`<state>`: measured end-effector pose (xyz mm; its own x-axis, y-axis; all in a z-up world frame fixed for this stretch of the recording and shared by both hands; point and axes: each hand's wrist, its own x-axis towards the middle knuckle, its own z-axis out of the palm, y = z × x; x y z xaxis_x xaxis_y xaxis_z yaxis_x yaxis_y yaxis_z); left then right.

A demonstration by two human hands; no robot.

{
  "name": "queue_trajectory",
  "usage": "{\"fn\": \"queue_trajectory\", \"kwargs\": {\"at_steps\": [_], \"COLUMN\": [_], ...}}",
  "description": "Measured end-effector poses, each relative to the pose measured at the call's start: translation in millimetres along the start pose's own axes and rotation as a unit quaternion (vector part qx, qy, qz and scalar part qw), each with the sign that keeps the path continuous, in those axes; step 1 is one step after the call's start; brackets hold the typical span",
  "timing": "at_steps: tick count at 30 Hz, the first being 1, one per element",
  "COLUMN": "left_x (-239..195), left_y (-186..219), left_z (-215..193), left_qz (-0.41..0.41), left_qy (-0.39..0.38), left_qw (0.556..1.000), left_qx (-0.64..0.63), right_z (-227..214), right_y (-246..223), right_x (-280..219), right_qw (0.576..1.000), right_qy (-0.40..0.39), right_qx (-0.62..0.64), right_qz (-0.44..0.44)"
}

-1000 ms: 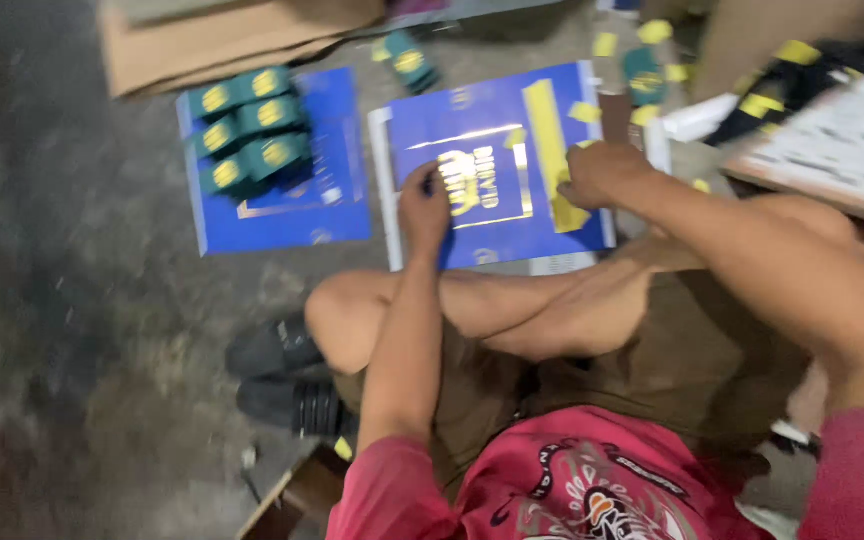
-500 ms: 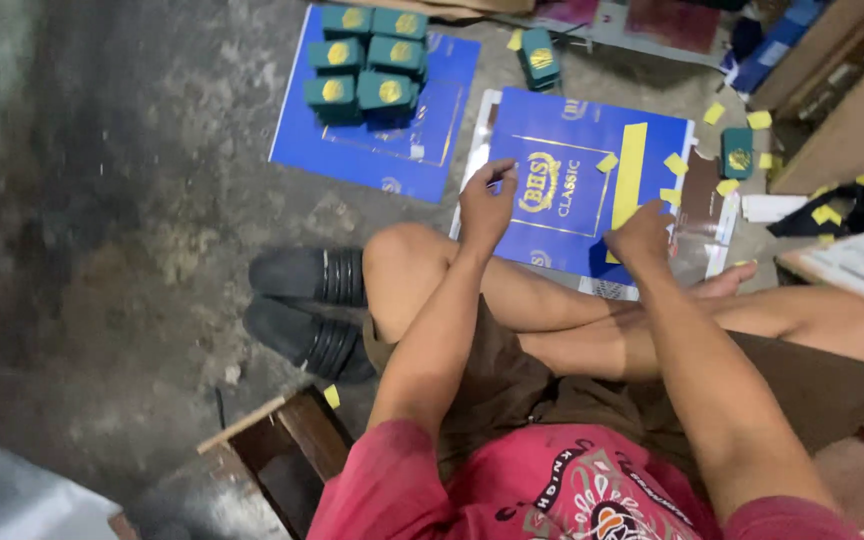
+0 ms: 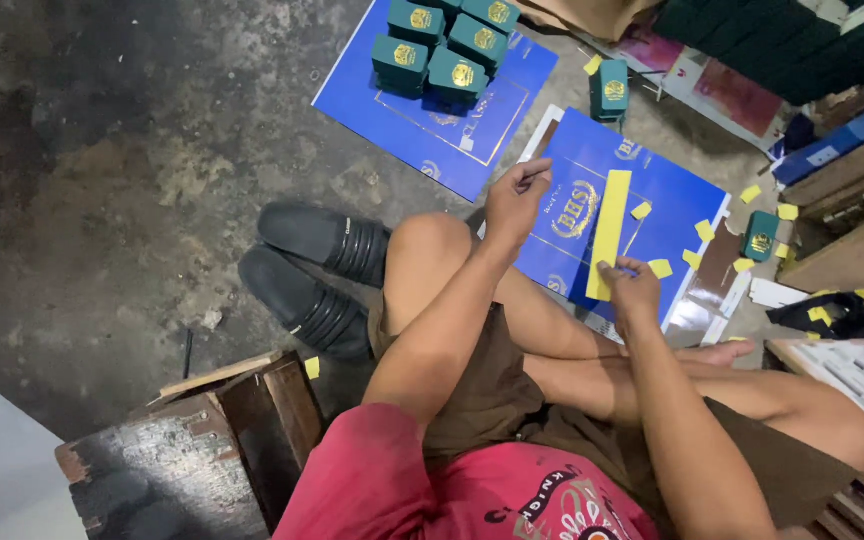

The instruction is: Applying small yellow stickers/labels to green product boxes.

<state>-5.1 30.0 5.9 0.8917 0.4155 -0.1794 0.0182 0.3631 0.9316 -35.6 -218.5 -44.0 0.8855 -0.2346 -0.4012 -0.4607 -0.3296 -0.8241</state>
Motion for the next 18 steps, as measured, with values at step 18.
{"fn": "queue_trajectory", "kwargs": {"at_steps": [18], "left_x": [143], "left_y": [-55], "left_z": [-119], "left_qz": [-0.154], "left_qy": [0.22], "left_qw": [0.929], "left_qx": [-0.255], "right_z": [219], "right_y": [-152], "right_x": [111], "right_qw": [0.931], "right_qy": [-0.263], "right_qx": [-0.008], "right_qz": [-0.251]}}
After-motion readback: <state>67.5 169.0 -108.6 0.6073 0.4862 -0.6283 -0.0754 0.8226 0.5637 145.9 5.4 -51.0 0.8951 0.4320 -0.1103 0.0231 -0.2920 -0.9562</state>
